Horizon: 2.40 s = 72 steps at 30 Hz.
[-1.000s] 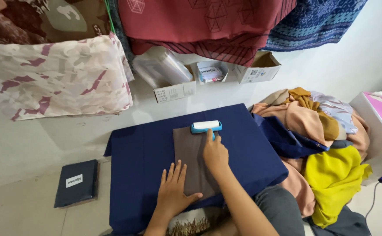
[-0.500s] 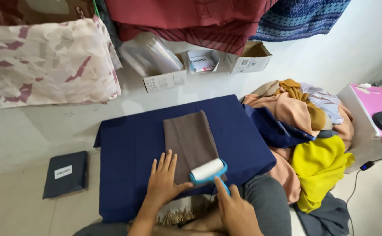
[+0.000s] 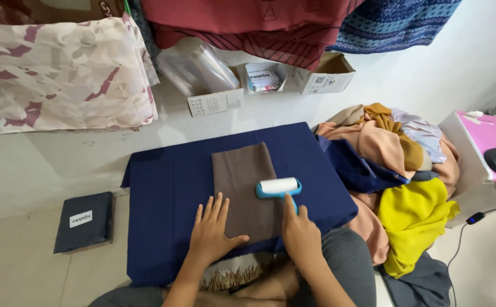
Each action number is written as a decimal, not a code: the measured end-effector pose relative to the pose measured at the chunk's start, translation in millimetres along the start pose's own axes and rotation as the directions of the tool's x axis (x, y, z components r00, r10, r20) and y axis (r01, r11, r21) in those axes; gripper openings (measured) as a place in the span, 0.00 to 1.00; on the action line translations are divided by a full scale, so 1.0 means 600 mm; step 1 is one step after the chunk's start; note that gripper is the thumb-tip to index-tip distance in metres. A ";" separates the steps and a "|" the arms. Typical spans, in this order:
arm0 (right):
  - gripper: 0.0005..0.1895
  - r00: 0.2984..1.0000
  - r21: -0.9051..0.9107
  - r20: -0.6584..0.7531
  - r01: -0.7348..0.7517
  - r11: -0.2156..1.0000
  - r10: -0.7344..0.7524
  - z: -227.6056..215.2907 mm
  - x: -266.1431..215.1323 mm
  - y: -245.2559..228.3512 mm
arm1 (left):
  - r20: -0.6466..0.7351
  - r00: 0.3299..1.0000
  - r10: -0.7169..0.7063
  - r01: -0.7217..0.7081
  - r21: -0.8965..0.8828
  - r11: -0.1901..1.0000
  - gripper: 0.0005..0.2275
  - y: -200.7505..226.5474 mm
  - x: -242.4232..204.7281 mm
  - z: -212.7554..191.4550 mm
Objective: The person is cleaning a brown hijab with a lint roller and folding it on a blue mat.
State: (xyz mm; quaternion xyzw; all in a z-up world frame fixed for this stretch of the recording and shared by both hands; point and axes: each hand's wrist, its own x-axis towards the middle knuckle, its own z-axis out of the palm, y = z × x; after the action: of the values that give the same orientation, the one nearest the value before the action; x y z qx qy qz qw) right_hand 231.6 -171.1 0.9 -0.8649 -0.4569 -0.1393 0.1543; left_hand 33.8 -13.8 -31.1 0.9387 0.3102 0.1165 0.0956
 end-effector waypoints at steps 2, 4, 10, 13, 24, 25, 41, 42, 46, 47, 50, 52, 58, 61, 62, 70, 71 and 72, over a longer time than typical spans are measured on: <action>0.28 1.000 0.009 0.022 -0.015 1.000 0.015 0.023 0.034 -0.004 | -0.034 0.999 0.005 -0.004 0.009 1.000 0.53 -0.002 -0.001 0.008; 0.29 0.999 0.018 0.045 -0.032 0.999 0.031 0.041 0.070 -0.009 | -0.067 0.998 0.010 -0.008 0.019 1.000 0.53 -0.001 -0.001 0.005; 0.27 0.988 0.122 0.147 -0.063 0.990 0.045 0.067 0.170 -0.025 | -0.067 0.998 0.020 -0.021 -0.022 1.000 0.54 0.001 -0.001 -0.001; 0.26 0.994 0.118 0.107 -0.043 0.992 0.030 0.090 0.218 -0.026 | -0.105 0.994 0.027 -0.030 -0.028 0.999 0.53 0.001 -0.003 0.001; 0.26 0.995 0.213 0.085 0.041 0.976 -0.060 -0.048 0.132 -0.034 | -0.137 0.989 0.050 -0.053 -0.014 0.999 0.54 0.000 -0.009 0.004; 0.26 0.994 0.210 0.092 0.046 0.977 -0.066 -0.059 0.088 -0.039 | -0.136 0.990 0.042 -0.045 -0.021 0.999 0.54 -0.003 -0.004 -0.007; 0.32 0.966 0.044 0.108 0.233 0.972 -0.236 0.020 0.002 -0.128 | -0.072 0.997 -0.014 0.003 -0.154 0.988 0.57 -0.033 -0.014 -0.008; 0.30 0.970 0.052 0.103 0.218 0.975 -0.222 0.032 0.019 -0.136 | -0.042 0.999 -0.017 0.009 -0.172 0.985 0.56 -0.033 -0.015 -0.011; 0.29 0.980 -0.026 0.102 0.177 0.984 -0.173 0.032 0.078 -0.183 | -0.122 0.992 -0.031 0.006 -0.204 0.979 0.55 -0.025 -0.018 -0.017; 0.28 0.980 -0.010 0.102 0.171 0.985 -0.169 0.035 0.091 -0.192 | -0.106 0.994 -0.036 0.015 -0.192 0.981 0.55 -0.023 -0.019 -0.021; 0.28 0.982 -0.001 0.092 0.164 0.986 -0.163 0.070 0.136 -0.204 | -0.066 0.997 -0.045 0.032 -0.185 0.982 0.54 -0.020 -0.017 -0.033; 0.28 0.983 -0.008 0.084 0.166 0.986 -0.165 0.089 0.165 -0.209 | -0.042 0.998 -0.050 0.041 -0.193 0.980 0.53 -0.018 -0.018 -0.038; 0.24 0.984 0.089 0.069 0.156 0.984 -0.163 0.100 0.226 -0.177 | -0.030 0.999 -0.037 0.030 -0.186 0.982 0.52 -0.017 -0.022 -0.039; 0.26 0.991 0.204 0.073 0.092 0.975 -0.108 0.039 0.172 -0.125 | -0.081 0.997 -0.005 -0.009 -0.182 0.983 0.52 -0.031 -0.019 -0.024; 0.28 0.988 0.274 0.052 0.127 0.953 -0.146 0.007 0.129 -0.105 | -0.158 0.987 0.025 -0.050 -0.157 0.986 0.53 -0.039 -0.018 -0.006; 0.33 0.927 0.062 0.372 -0.088 0.994 0.058 -0.041 -0.127 -0.011 | 0.018 0.998 0.060 -0.053 -0.278 0.959 0.52 -0.010 -0.006 -0.045; 0.33 0.968 0.063 0.252 -0.018 0.998 0.002 -0.032 -0.131 -0.013 | -0.064 0.995 0.079 -0.088 -0.159 0.983 0.52 -0.012 -0.003 -0.025; 0.33 0.990 0.055 0.128 0.053 0.997 -0.059 -0.023 -0.134 -0.014 | -0.144 0.984 0.105 -0.111 -0.035 0.993 0.51 -0.015 -0.001 -0.006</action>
State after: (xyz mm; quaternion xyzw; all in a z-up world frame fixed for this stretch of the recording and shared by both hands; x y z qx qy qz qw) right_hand 179.2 -231.9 -16.3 -0.8547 -0.4935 -0.0756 0.1425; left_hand 27.0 -6.7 -30.1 0.9412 0.2621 0.1949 0.0870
